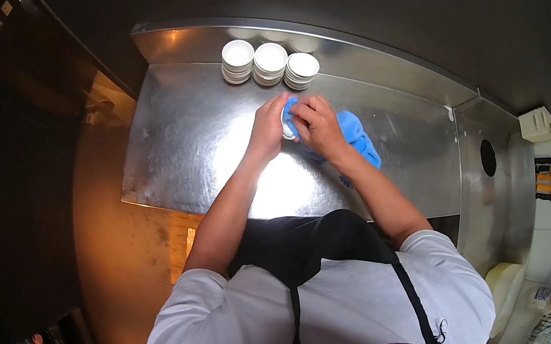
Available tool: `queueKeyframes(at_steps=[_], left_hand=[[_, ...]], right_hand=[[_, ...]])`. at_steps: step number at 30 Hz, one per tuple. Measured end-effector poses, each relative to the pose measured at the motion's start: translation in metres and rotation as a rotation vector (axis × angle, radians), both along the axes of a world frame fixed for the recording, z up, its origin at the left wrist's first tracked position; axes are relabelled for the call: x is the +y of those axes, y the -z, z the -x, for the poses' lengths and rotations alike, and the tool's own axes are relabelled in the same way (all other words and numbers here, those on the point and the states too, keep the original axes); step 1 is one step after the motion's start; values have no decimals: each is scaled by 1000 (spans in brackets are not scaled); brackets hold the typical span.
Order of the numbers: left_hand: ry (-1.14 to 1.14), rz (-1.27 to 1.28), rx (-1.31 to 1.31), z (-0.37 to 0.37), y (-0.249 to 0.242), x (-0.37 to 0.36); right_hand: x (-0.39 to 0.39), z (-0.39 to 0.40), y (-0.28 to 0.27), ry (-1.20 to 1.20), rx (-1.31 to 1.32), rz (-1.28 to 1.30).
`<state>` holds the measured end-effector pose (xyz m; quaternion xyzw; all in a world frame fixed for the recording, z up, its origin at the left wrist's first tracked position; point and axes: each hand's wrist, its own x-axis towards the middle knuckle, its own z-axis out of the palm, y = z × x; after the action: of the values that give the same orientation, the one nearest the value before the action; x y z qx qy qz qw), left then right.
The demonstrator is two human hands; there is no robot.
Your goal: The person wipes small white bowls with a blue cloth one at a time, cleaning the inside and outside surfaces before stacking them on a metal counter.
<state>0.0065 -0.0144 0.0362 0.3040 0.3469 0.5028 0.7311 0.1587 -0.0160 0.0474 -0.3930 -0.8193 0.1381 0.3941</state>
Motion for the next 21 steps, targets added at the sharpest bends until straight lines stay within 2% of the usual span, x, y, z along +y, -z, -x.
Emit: queueKeyframes(at_steps=[2,5,7,8,10,11,13,14,17,20,21], left_hand=[[-77,-30,47,-1,-2,1],[-131,36,-33,-6,10,1],[-142,83,-145,-12,12,2],[-108,68,-61,-9,11,2],[-45,39,103,0,-13,-3],[-80,20,107,0,-8,-2],[-143,-16,120,-3,3,-1],[-133,71,38,-6,7,-2],[-152,18,4,-15,-1,-6],[-126,-153,309,-5,-7,-1],[-121,-115,264,-6,-9,-1]], right_hand=[[-10,3,-8,-85,30,209],[-13,7,-11,-106,130,128],[-7,9,-5,51,94,-63],[-4,9,-2,126,73,-159],[-9,5,3,41,60,9],[-12,4,5,0,55,94],[-12,4,4,-88,161,96],[-14,5,4,-129,215,98],[-12,8,4,182,133,-176],[-23,9,4,161,102,69],[-27,9,2,101,245,308]])
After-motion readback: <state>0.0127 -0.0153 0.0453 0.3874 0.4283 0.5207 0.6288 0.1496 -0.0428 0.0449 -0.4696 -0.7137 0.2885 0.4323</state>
